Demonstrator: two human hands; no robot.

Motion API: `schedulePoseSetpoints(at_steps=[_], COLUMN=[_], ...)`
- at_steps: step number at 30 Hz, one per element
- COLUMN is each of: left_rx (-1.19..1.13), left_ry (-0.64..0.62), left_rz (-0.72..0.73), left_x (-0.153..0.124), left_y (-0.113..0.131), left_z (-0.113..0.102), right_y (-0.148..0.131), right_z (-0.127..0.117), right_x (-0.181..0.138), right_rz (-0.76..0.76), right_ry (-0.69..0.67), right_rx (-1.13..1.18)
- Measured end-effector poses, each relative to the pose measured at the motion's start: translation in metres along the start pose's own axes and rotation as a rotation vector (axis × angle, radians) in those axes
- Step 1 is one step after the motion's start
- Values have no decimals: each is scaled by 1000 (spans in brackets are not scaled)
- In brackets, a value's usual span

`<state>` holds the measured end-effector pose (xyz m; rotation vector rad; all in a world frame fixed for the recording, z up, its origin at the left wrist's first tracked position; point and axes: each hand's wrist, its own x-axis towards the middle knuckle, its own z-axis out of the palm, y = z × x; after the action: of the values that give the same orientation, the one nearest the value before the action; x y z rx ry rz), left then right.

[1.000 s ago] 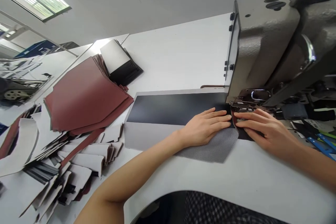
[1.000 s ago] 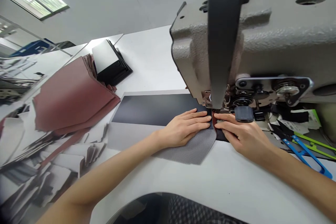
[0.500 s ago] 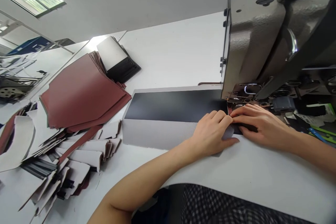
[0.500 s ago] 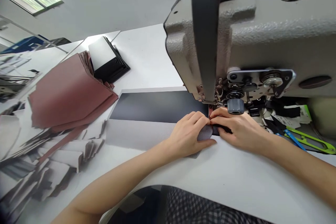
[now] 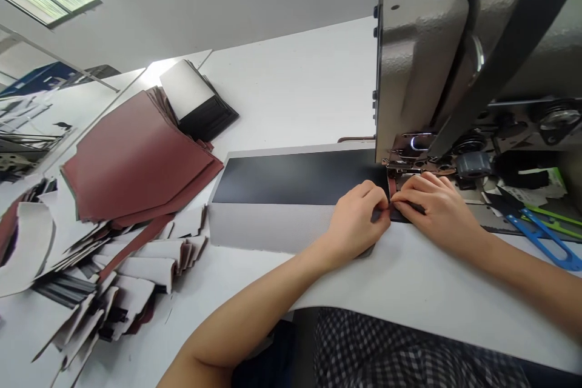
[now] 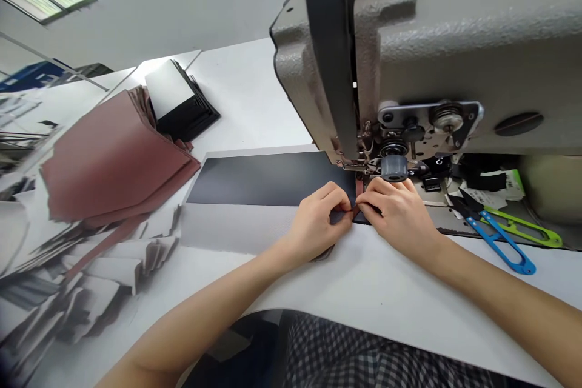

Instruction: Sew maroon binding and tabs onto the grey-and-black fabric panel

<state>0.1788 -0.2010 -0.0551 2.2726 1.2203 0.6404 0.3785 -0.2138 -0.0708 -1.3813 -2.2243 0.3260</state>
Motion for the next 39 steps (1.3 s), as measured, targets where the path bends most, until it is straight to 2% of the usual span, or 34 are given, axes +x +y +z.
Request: schedulePoseSetpoints(at_steps=[4, 10, 12, 14, 18, 20, 22, 27, 33, 39], left_rx=[-55, 148, 210, 230, 237, 227, 209, 161, 179, 181], left_ry=[-48, -256, -318, -356, -335, -305, -289, -267, -301, -306], left_rz=[89, 480, 596, 665, 682, 693, 712, 770, 726, 733], left_x=[0, 7, 11, 14, 15, 13, 13, 13, 19, 36], left_y=[-6, -23, -32, -42, -55, -59, -61, -66, -64, -71], left_z=[-6, -27, -32, -33, -28, -25, -24, -23, -27, -28], right_y=[-4, -1, -1, -1, 1, 2, 1, -4, -1, 10], right_z=[-3, -10, -9, -7, -1, -1, -3, -8, -8, -4], right_x=[9, 25, 23, 17, -3, -12, -17, -18, -11, -3], right_rz=[76, 269, 272, 181, -186, -313, -377, -360, -337, -289], right_ry=[-51, -196, -191, -110, 76, 73, 49, 77, 61, 59], right_rx=[73, 112, 103, 98, -26, -157, -286, -408, -403, -455])
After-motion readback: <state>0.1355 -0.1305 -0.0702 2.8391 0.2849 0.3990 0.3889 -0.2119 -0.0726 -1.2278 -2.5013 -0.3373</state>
